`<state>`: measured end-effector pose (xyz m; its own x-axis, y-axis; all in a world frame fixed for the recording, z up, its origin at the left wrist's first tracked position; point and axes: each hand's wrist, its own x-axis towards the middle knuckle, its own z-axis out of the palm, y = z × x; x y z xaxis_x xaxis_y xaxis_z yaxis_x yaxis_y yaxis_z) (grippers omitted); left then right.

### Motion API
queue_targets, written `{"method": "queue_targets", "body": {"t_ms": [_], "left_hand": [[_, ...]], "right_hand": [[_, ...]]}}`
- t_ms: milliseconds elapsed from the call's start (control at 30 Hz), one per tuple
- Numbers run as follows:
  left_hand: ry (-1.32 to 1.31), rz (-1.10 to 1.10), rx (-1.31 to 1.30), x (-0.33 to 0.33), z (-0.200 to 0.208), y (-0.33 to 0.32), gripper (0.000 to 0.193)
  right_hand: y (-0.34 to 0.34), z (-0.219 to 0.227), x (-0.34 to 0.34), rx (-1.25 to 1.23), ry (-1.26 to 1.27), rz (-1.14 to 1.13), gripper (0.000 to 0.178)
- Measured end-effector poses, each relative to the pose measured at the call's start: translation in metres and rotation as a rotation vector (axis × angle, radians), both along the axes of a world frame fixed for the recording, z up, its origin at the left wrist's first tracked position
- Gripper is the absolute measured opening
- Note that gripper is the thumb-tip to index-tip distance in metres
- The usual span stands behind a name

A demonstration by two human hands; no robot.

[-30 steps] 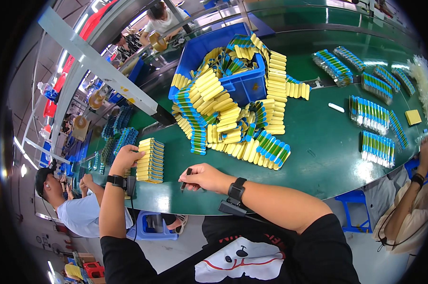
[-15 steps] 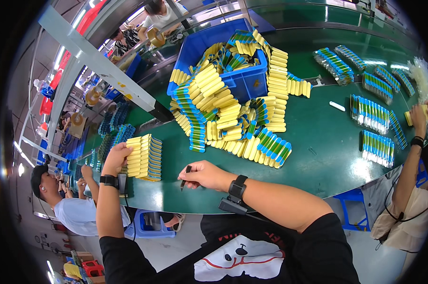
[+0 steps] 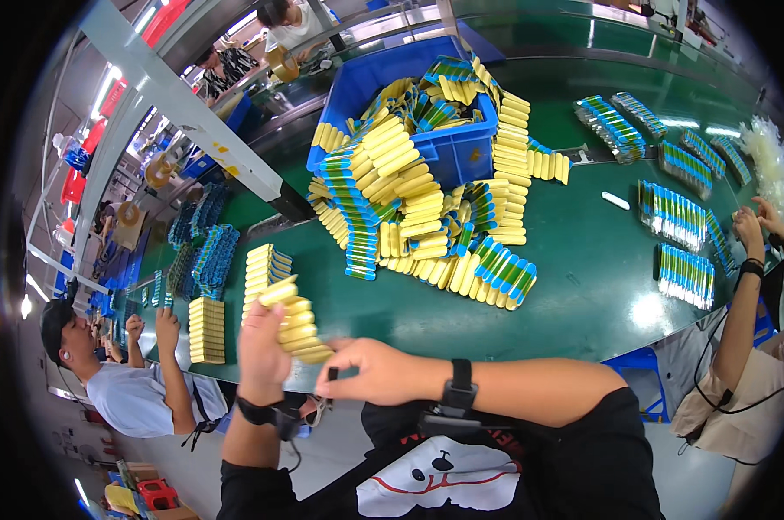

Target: The person pulls long strips of yellow and blue components from a bin and lays them flat on a table. They use a small blade to cut the strips into smaller segments and then stack the segments into a pile.

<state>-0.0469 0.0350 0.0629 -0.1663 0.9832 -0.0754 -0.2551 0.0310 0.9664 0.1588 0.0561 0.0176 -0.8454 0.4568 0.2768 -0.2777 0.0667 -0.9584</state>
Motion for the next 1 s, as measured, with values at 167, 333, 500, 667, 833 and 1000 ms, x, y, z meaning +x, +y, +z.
{"method": "queue_targets", "body": {"t_ms": [167,333,500,667,833,1000], "left_hand": [[0.108,-0.361,-0.066,0.037,-0.040,0.002,0.028],[1.155,-0.597,0.102,0.039,-0.055,0.035,0.048],[1.348,-0.394,0.295,0.037,-0.037,0.052,0.055],[1.186,-0.053,0.307,0.024,-0.054,0.103,0.078],[0.982,-0.020,0.144,0.043,-0.055,0.138,0.089],[0.691,-0.081,0.152,0.037,-0.041,0.153,0.053]], "right_hand": [[-0.035,-0.020,0.035,-0.361,-0.226,-0.023,0.023],[-0.036,-0.035,0.064,-0.644,-0.391,-0.019,0.027],[-0.010,-0.006,0.101,-0.365,-0.784,0.170,0.029],[0.024,-0.022,0.117,-0.428,-0.357,-0.055,0.020],[0.052,-0.050,0.099,-0.308,-0.207,-0.427,0.024],[0.076,-0.047,0.114,-0.236,-0.269,-0.586,0.021]]}}
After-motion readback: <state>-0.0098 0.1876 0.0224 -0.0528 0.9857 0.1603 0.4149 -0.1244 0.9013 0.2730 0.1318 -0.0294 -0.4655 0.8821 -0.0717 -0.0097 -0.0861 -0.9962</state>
